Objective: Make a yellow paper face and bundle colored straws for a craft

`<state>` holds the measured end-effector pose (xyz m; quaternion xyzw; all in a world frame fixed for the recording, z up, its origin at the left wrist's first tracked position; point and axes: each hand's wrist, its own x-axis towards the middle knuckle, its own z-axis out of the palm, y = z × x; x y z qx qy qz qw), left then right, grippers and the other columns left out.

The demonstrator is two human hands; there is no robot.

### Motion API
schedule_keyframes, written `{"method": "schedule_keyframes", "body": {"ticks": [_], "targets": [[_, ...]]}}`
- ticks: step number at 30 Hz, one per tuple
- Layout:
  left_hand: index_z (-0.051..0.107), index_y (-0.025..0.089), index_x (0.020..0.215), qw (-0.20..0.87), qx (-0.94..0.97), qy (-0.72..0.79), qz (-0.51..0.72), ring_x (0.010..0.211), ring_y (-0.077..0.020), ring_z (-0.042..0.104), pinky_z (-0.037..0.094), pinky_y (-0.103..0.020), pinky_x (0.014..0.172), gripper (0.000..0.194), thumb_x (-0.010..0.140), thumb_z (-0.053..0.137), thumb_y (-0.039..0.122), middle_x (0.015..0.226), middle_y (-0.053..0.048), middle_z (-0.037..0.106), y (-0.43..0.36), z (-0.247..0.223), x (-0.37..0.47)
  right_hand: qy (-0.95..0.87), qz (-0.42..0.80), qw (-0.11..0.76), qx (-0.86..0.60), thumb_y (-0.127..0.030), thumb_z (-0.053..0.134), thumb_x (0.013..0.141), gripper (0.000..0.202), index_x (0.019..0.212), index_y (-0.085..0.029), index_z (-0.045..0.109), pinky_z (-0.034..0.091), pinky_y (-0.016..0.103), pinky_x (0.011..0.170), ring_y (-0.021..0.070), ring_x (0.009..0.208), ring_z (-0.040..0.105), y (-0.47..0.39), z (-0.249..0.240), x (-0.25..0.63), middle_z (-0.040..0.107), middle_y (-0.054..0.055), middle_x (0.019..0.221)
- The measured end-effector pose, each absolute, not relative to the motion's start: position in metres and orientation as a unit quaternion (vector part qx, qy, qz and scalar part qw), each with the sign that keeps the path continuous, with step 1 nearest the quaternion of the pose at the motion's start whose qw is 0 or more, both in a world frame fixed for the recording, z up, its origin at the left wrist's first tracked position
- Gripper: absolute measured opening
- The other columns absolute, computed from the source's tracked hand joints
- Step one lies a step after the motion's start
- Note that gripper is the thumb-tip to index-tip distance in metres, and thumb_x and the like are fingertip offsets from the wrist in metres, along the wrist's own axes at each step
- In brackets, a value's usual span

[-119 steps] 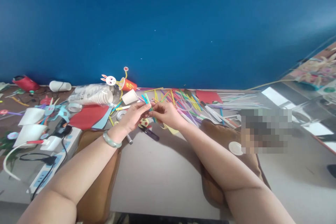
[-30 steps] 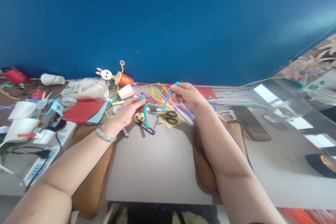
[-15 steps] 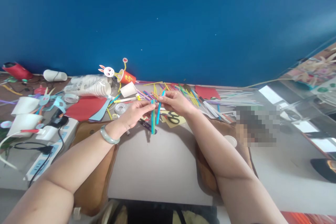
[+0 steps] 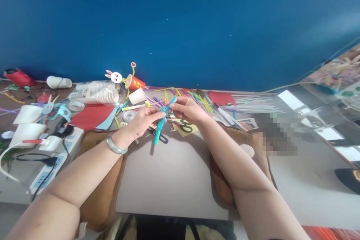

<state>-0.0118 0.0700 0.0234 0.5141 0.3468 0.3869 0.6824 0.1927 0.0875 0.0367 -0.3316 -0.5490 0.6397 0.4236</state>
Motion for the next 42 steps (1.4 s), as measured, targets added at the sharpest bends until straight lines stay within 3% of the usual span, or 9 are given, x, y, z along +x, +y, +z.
{"method": "schedule_keyframes", "body": {"ticks": [10, 19, 31, 42], "targets": [[0.07, 0.014, 0.074, 0.678, 0.531, 0.348, 0.369, 0.059, -0.01, 0.056, 0.043, -0.024, 0.057, 0.03, 0.074, 0.081, 0.042, 0.068, 0.0, 0.064, 0.07, 0.026, -0.014, -0.498, 0.633, 0.493, -0.329, -0.039, 0.089, 0.066, 0.039, 0.089, -0.017, 0.067, 0.029, 0.018, 0.04, 0.0036, 0.04, 0.043, 0.093, 0.03, 0.192, 0.053, -0.009, 0.053], [0.07, 0.014, 0.07, 0.653, 0.525, 0.389, 0.383, 0.056, -0.0075, 0.049, 0.039, -0.022, 0.054, 0.035, 0.066, 0.085, 0.046, 0.063, 0.003, 0.058, 0.07, 0.03, -0.011, -0.564, 0.621, 0.432, -0.331, -0.041, 0.087, 0.068, 0.035, 0.082, -0.015, 0.068, 0.029, 0.02, 0.039, 0.0048, 0.041, 0.048, 0.088, 0.032, 0.19, 0.061, -0.005, 0.058], [0.071, 0.014, 0.073, 0.635, 0.549, 0.396, 0.373, 0.052, -0.007, 0.046, 0.036, -0.022, 0.05, 0.034, 0.071, 0.081, 0.046, 0.061, 0.003, 0.056, 0.072, 0.024, -0.013, -0.611, 0.594, 0.39, -0.349, -0.04, 0.083, 0.072, 0.032, 0.09, -0.014, 0.077, 0.033, 0.021, 0.045, 0.0055, 0.048, 0.047, 0.089, 0.028, 0.187, 0.064, -0.003, 0.06], [0.07, 0.013, 0.075, 0.572, 0.591, 0.424, 0.379, 0.05, -0.0082, 0.05, 0.037, -0.023, 0.049, 0.038, 0.066, 0.084, 0.047, 0.065, 0.001, 0.061, 0.072, 0.026, -0.015, -0.578, 0.615, 0.399, -0.359, -0.039, 0.088, 0.065, 0.036, 0.087, -0.015, 0.074, 0.035, 0.021, 0.044, 0.0059, 0.046, 0.048, 0.088, 0.023, 0.182, 0.063, -0.004, 0.059]]}}
